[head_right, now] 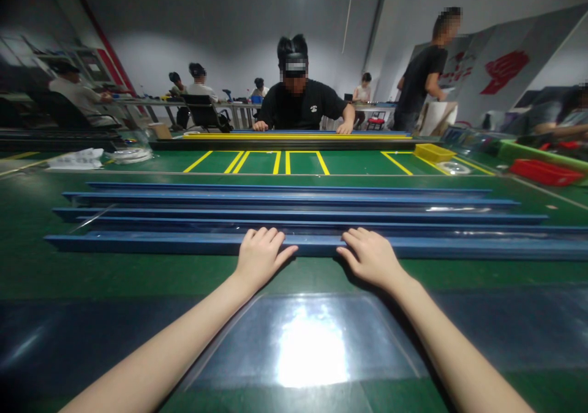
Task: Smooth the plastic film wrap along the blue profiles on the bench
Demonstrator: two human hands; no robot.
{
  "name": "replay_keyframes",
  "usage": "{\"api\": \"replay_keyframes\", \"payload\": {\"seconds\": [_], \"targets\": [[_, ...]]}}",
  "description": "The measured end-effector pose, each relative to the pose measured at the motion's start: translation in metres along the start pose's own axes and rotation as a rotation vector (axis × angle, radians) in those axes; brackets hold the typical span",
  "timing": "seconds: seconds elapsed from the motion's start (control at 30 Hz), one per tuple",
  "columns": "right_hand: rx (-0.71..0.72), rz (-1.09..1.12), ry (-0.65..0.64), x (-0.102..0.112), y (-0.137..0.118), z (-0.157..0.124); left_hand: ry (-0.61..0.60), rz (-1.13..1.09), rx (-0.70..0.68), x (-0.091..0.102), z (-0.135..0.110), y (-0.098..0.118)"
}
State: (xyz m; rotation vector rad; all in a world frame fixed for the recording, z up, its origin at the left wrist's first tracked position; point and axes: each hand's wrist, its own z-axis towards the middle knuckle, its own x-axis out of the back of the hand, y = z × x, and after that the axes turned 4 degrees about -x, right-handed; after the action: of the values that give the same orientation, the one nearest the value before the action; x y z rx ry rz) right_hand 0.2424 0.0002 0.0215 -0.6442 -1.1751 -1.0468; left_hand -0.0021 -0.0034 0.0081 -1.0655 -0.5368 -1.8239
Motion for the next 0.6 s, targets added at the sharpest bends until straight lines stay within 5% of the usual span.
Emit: {"api": "replay_keyframes", "payload": {"seconds": [0.6], "targets": [[0.023, -0.015, 0.023, -0.0023, 0.0009, 0.0008, -0.053, 0.069, 0.001, 0.0011, -0.0001, 0.0030]]}}
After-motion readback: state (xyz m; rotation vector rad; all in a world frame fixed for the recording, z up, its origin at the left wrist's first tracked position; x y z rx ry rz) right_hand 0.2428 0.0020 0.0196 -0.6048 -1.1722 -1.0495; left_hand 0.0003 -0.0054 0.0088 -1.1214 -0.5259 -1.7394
